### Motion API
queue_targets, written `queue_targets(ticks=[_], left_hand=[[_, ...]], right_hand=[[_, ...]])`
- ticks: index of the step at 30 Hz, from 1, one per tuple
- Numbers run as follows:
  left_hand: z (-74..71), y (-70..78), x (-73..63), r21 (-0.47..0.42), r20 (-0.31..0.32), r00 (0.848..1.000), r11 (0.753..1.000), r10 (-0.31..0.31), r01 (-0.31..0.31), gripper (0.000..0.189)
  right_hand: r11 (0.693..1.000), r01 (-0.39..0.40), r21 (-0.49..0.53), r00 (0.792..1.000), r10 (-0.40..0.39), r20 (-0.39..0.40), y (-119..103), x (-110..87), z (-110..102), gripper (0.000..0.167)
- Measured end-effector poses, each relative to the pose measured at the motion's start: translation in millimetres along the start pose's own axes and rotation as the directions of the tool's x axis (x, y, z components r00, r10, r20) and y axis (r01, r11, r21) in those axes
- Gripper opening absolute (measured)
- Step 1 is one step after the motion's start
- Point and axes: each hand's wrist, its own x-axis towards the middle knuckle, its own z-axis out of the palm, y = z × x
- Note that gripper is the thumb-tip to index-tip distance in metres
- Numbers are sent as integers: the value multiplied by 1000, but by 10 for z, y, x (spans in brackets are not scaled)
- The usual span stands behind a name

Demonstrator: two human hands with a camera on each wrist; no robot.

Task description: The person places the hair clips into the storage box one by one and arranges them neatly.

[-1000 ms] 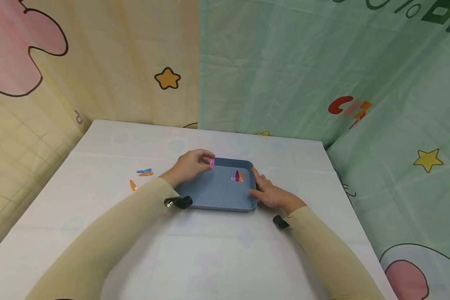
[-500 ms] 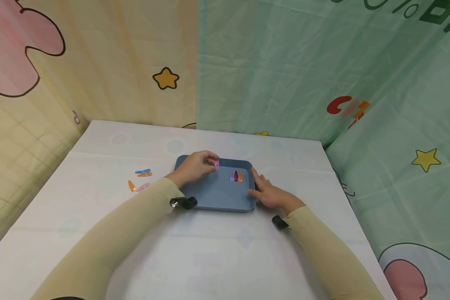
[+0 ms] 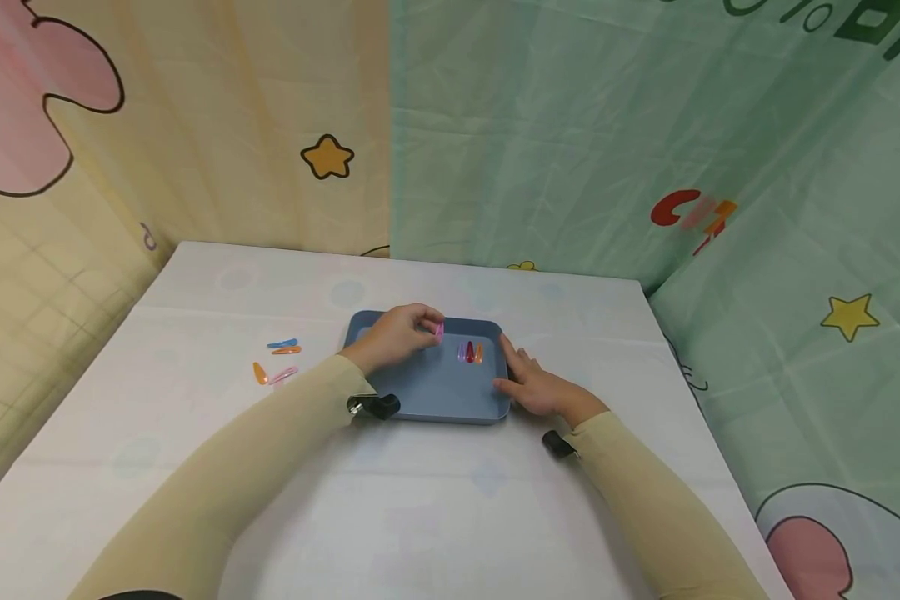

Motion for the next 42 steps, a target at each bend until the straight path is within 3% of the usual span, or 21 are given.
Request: queue_targets(ticks=[23, 42], left_hand=[[130, -36, 151, 68, 25, 1000, 998, -12, 10, 35], [233, -119, 254, 88, 89, 992, 993, -89, 81, 35]], right_hand=[[1000, -12, -10, 1000, 12, 1, 25, 6, -3, 87], [1000, -9, -11, 1000, 9, 12, 19, 10, -17, 89]])
